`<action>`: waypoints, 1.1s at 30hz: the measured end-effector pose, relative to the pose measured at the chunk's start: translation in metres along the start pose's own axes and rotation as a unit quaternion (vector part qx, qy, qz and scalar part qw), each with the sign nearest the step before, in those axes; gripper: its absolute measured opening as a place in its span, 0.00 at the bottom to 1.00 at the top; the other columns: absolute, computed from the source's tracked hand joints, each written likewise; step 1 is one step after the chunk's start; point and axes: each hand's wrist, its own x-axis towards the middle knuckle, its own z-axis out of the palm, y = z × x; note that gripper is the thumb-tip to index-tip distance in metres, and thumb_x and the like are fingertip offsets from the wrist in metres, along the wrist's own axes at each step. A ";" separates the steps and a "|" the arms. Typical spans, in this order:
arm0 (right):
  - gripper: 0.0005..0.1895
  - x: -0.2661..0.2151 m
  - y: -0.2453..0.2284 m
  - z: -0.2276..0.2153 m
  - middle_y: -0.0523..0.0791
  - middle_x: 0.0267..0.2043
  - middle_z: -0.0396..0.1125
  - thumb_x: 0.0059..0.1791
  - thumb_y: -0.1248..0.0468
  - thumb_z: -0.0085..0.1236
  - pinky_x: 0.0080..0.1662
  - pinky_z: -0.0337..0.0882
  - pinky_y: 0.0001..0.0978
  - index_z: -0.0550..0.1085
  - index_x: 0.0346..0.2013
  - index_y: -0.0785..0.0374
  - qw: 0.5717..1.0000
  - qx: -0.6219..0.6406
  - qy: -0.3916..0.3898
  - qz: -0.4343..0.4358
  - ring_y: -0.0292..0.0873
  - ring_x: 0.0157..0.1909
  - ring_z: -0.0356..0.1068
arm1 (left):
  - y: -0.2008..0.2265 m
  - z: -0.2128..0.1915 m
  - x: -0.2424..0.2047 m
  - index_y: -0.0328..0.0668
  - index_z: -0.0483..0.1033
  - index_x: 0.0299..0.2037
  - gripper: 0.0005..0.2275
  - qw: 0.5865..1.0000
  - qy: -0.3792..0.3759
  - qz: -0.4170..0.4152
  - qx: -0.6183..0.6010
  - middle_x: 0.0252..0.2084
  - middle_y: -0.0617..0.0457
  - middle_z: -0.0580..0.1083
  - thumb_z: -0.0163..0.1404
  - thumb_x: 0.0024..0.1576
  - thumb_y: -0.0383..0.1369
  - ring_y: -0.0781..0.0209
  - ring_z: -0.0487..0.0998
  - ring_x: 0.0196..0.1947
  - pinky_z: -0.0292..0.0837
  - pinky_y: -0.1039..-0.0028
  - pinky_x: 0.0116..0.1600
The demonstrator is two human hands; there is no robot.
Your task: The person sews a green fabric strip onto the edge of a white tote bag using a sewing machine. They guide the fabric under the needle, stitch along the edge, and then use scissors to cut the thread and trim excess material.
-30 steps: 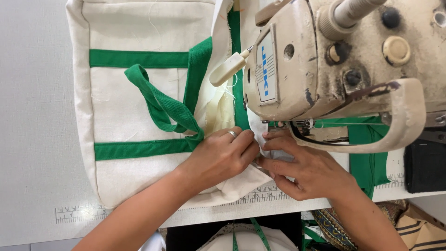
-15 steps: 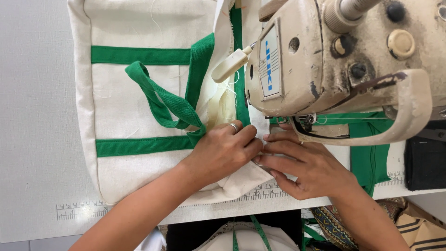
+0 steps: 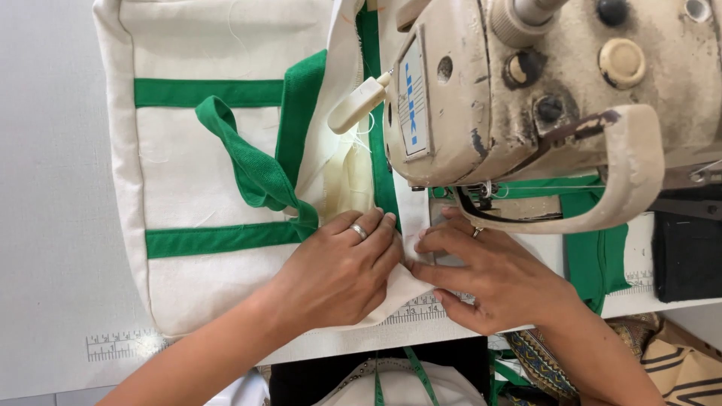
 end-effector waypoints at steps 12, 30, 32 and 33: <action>0.17 -0.006 0.002 0.004 0.53 0.56 0.63 0.51 0.64 0.52 0.61 0.68 0.55 0.74 0.54 0.66 0.998 0.057 -0.001 0.007 0.62 0.60 0.66 | -0.006 0.002 -0.006 0.32 0.77 0.54 0.20 0.999 0.030 0.039 -0.019 0.54 0.36 0.75 0.40 0.63 0.40 0.37 0.73 0.61 0.69 0.54 0.62; 0.29 -0.008 0.004 0.015 0.58 0.67 0.61 0.53 0.59 0.58 0.67 0.68 0.50 0.65 0.64 0.75 1.000 -0.006 0.008 0.025 0.59 0.67 0.64 | -0.019 0.008 -0.006 0.33 0.77 0.53 0.21 0.995 0.059 0.034 -0.075 0.55 0.37 0.75 0.36 0.65 0.41 0.38 0.75 0.59 0.69 0.52 0.59; 0.30 -0.009 0.007 0.016 0.57 0.69 0.60 0.53 0.60 0.58 0.67 0.68 0.51 0.64 0.65 0.74 1.000 -0.006 0.004 0.025 0.59 0.68 0.63 | -0.021 0.008 -0.006 0.34 0.77 0.53 0.21 0.995 0.061 0.029 -0.074 0.55 0.37 0.75 0.36 0.65 0.42 0.39 0.75 0.59 0.68 0.53 0.59; 0.31 -0.010 0.008 0.017 0.56 0.70 0.59 0.53 0.60 0.57 0.68 0.67 0.52 0.63 0.66 0.73 1.000 -0.008 0.003 0.026 0.59 0.69 0.62 | -0.021 0.008 -0.005 0.34 0.77 0.53 0.21 0.995 0.064 0.028 -0.073 0.55 0.37 0.75 0.36 0.65 0.42 0.39 0.75 0.59 0.68 0.53 0.59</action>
